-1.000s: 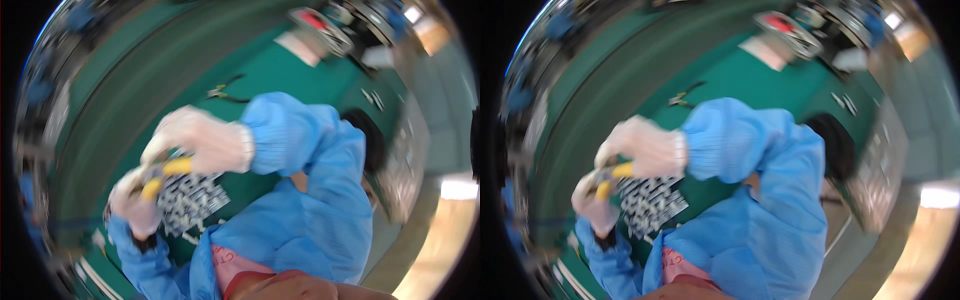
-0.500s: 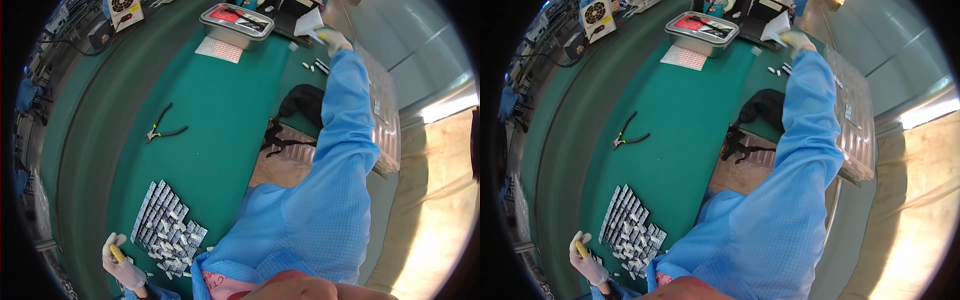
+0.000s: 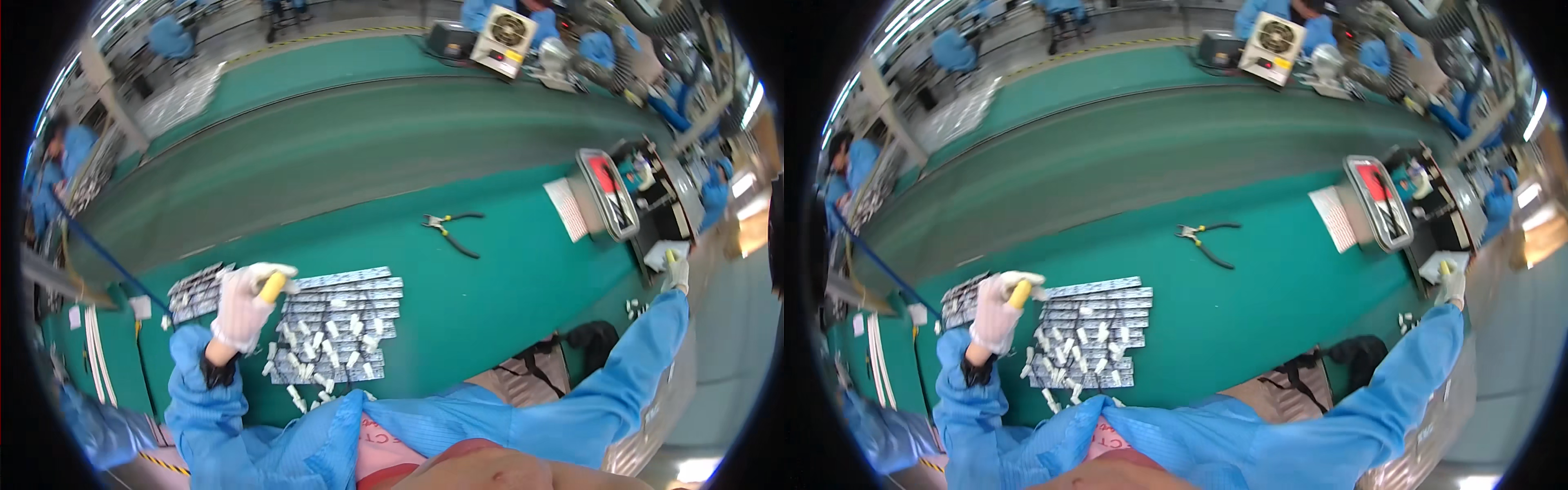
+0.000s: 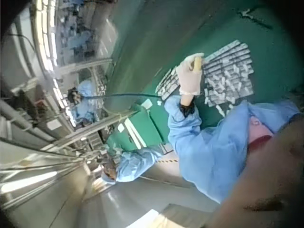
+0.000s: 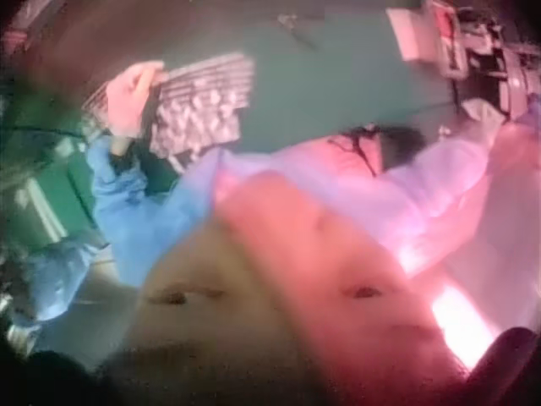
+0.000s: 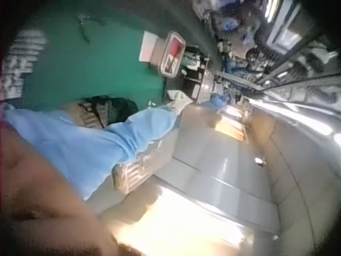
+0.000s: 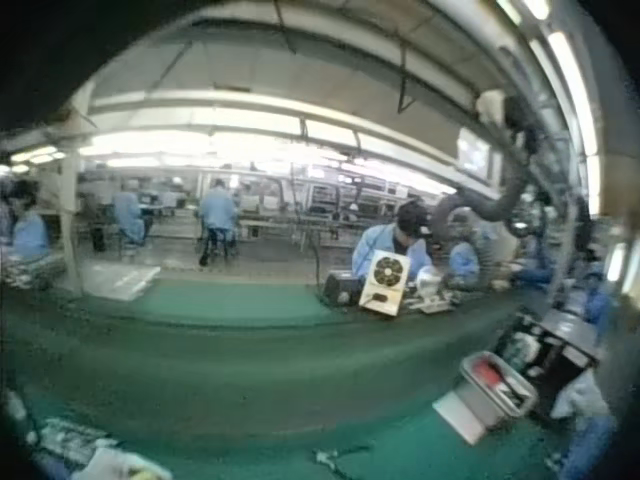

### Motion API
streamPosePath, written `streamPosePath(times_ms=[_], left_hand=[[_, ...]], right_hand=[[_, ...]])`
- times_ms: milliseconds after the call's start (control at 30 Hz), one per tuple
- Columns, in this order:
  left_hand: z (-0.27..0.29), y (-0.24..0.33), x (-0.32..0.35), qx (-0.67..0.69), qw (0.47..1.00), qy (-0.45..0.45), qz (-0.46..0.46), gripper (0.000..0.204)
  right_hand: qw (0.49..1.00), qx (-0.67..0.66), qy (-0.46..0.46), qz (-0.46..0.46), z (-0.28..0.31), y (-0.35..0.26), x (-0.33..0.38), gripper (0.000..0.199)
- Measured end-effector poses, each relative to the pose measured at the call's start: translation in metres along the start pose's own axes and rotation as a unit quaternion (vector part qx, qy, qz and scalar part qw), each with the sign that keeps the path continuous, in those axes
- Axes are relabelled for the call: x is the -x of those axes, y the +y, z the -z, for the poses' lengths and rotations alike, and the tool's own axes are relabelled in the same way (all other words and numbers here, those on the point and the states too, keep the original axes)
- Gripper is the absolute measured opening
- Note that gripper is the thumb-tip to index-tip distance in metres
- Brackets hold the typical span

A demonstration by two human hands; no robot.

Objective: Inspecting and trimming electronic components on PCB strips at a manual assembly station.

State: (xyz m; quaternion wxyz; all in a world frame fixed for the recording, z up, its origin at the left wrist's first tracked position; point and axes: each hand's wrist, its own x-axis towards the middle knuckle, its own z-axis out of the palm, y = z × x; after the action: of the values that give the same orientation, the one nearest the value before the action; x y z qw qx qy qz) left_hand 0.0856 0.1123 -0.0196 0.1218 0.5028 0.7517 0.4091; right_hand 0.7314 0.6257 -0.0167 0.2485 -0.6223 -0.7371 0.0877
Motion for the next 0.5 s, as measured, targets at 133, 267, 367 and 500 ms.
streamPosePath(times_ms=[133, 267, 367, 500], left_hand=[[-0.011, -0.012, -0.026, 0.011, 0.997, -0.076, -0.021, 0.020], [-0.015, -0.015, -0.023, 0.053, 0.993, -0.096, -0.038, 0.016], [-0.010, -0.025, -0.012, -0.020, 0.993, -0.075, -0.089, 0.017], [0.014, -0.045, 0.011, -0.061, 0.994, -0.039, -0.081, 0.016]], right_hand=[[0.947, -0.199, -0.186, 0.168, -0.041, -0.264, 0.089, 0.028], [0.808, -0.153, -0.345, 0.453, -0.146, -0.410, 0.159, 0.032], [0.774, -0.059, -0.280, 0.564, -0.228, -0.463, 0.209, 0.035], [0.722, 0.022, -0.340, 0.602, -0.263, -0.501, 0.236, 0.023]])
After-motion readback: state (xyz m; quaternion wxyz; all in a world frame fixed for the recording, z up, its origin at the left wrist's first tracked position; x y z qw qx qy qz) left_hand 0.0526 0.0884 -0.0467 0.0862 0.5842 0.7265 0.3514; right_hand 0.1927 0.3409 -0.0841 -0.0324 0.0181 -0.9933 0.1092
